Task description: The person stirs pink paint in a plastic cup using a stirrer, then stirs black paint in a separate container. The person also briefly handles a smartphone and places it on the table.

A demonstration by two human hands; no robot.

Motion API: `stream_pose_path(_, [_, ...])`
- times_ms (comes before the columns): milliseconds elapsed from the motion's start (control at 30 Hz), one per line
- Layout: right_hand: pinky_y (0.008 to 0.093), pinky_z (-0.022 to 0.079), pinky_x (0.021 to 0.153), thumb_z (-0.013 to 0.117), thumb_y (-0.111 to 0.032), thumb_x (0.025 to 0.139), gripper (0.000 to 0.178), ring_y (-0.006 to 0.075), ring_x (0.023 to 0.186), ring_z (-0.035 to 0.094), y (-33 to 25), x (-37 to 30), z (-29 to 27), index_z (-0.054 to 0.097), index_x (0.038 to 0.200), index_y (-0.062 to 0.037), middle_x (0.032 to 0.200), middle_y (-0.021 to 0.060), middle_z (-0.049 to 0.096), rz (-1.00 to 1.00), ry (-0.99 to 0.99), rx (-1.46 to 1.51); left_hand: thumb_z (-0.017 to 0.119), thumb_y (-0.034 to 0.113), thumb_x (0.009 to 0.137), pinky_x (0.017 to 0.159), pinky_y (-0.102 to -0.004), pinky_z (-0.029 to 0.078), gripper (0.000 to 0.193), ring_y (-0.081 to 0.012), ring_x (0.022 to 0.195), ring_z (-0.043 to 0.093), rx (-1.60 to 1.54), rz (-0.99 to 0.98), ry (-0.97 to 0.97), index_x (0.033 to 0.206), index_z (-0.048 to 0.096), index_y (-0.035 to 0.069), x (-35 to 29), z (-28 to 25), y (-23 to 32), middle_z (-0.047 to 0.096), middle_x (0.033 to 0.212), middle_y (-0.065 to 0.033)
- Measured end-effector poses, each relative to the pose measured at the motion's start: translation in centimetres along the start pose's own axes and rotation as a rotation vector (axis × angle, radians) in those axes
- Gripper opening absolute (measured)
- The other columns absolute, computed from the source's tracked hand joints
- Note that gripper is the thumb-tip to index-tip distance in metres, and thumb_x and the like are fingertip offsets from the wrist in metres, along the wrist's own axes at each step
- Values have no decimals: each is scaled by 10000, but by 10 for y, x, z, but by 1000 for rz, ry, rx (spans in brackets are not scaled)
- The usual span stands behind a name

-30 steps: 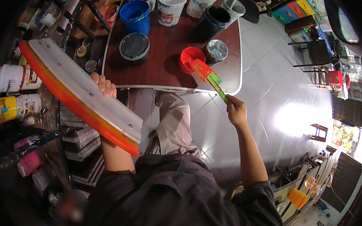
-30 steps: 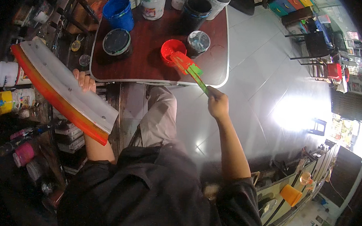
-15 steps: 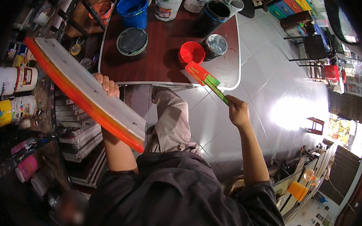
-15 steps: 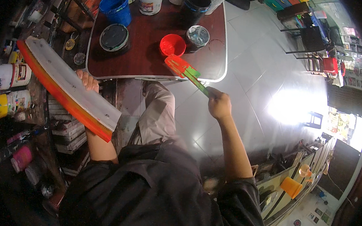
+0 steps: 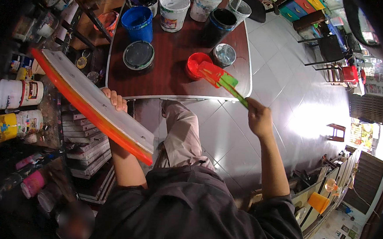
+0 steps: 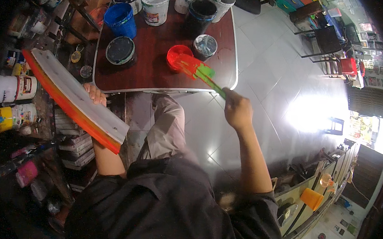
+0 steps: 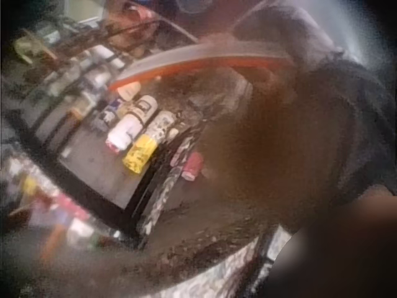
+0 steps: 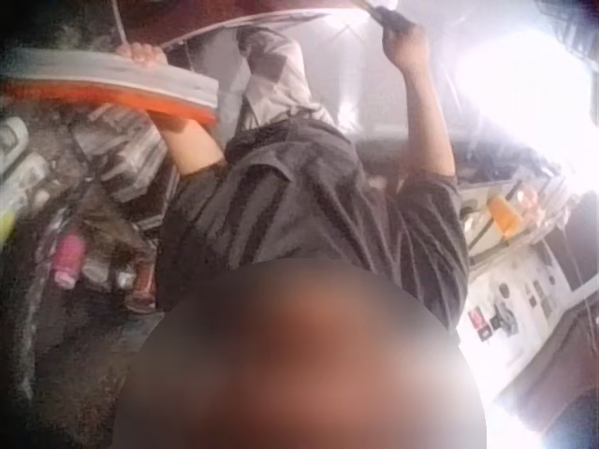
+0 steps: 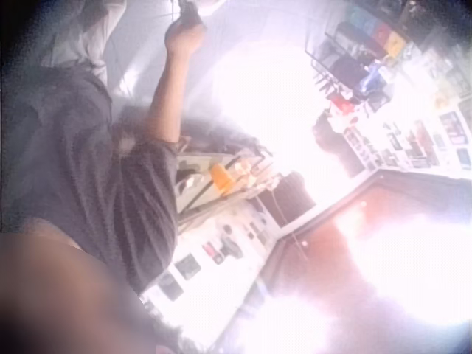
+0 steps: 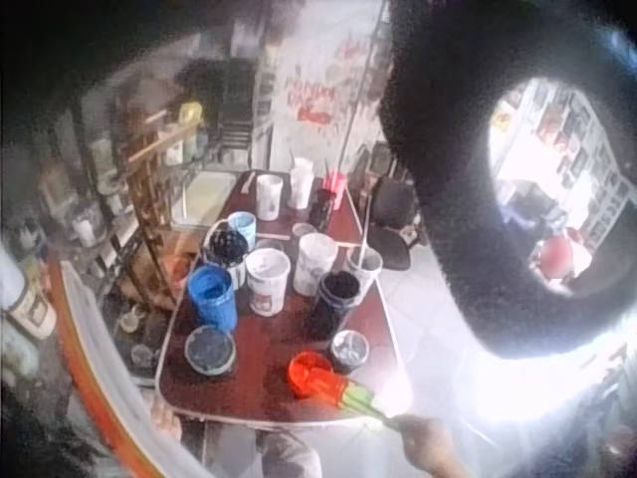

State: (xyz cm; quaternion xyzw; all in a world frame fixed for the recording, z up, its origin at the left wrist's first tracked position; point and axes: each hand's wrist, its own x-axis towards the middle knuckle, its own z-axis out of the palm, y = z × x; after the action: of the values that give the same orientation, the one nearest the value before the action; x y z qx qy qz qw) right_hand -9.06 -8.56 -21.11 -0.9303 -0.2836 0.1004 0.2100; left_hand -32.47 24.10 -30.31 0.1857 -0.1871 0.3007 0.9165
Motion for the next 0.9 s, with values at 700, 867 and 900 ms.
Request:
stream_pose_path(700, [436, 388, 841, 662, -177, 721, 390, 282, 1015, 517, -83, 43, -15, 596, 1099, -111, 1089, 135, 539, -353, 378, -200, 395, 515, 902, 687, -369, 483, 447, -196, 723, 550, 566, 102, 359, 1033, 492, 99, 72, 49, -30, 541, 833, -56])
stream_pose_path(867, [348, 482, 738, 693, -84, 744, 561, 214, 931, 571, -59, 0, -24, 457, 1248, -7, 1080, 122, 545, -231, -257, 768, 448, 570, 861, 867, -390, 433, 618, -231, 1009, 522, 376, 89, 518, 1266, 414, 105, 135, 151, -79, 529, 1125, -64])
stream_pose_path(900, [359, 474, 790, 696, -68, 758, 584, 207, 987, 550, -78, -9, -28, 422, 1270, 2, 1080, 107, 543, -356, -298, 1007, 450, 569, 864, 895, -391, 415, 640, -233, 1047, 507, 359, 94, 549, 1294, 389, 99, 142, 163, -87, 516, 1168, -71])
